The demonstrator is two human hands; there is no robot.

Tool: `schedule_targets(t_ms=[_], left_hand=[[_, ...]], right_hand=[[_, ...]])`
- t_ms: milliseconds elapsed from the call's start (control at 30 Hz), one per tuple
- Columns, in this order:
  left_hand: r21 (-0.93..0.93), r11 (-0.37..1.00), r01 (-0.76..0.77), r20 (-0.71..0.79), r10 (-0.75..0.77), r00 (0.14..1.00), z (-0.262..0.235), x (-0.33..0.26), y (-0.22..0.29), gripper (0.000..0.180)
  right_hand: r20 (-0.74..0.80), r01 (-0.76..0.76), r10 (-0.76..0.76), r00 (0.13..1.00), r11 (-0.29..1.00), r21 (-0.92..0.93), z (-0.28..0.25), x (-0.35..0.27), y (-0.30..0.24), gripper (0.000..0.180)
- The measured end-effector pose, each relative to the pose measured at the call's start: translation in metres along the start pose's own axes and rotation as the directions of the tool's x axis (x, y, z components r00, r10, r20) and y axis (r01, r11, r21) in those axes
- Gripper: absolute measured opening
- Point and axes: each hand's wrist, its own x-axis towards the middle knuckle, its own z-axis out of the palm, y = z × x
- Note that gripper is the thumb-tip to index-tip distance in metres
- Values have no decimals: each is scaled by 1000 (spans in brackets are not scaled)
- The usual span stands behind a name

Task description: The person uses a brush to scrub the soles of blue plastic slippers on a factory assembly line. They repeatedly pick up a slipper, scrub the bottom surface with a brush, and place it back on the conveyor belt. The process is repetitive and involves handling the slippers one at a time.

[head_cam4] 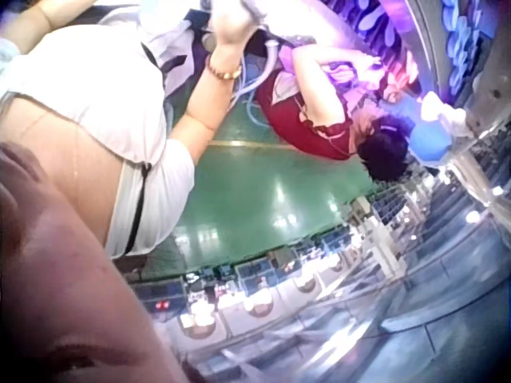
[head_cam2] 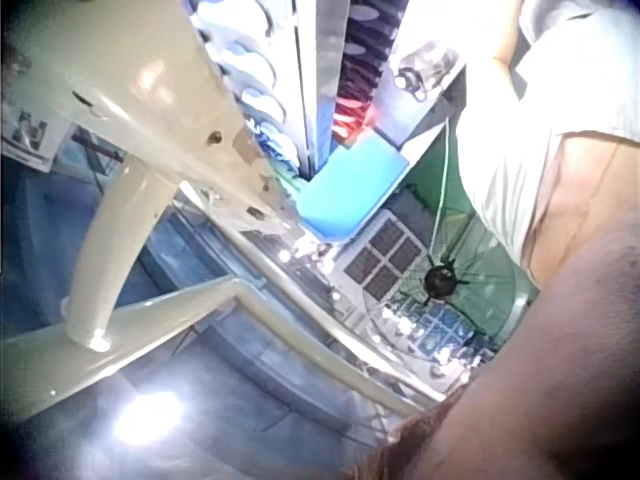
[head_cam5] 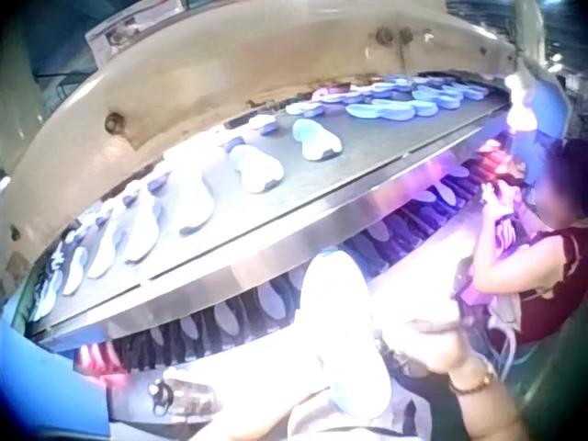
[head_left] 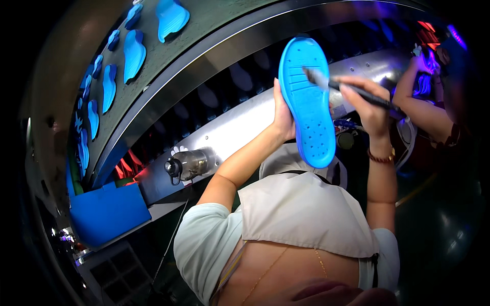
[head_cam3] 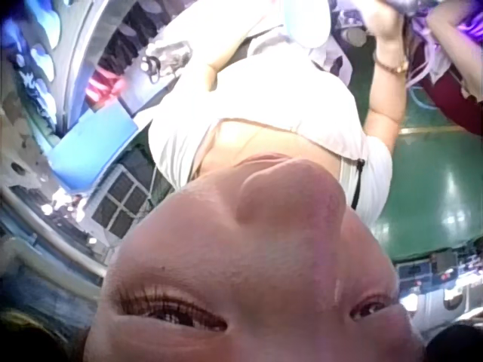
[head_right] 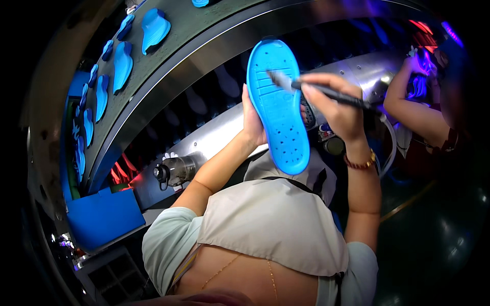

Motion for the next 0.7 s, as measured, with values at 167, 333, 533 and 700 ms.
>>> schedule_targets(t_ms=[167, 333, 533, 700], left_hand=[[-93, 990, -102, -129, 90, 988, 18, 5, -2, 99], [183, 979, -93, -50, 104, 993, 11, 5, 4, 96], [71, 967, -243, -60, 248, 967, 25, 16, 3, 99], [162, 899, -406, -2, 412, 911, 13, 26, 11, 104]], right_hand=[[287, 133, -129, 949, 991, 4, 10, -6, 17, 16], [148, -52, 41, 988, 996, 72, -3, 3, 16, 15], [453, -1, -152, 879, 948, 319, -14, -9, 15, 20], [432, 250, -212, 877, 968, -32, -18, -7, 19, 22]])
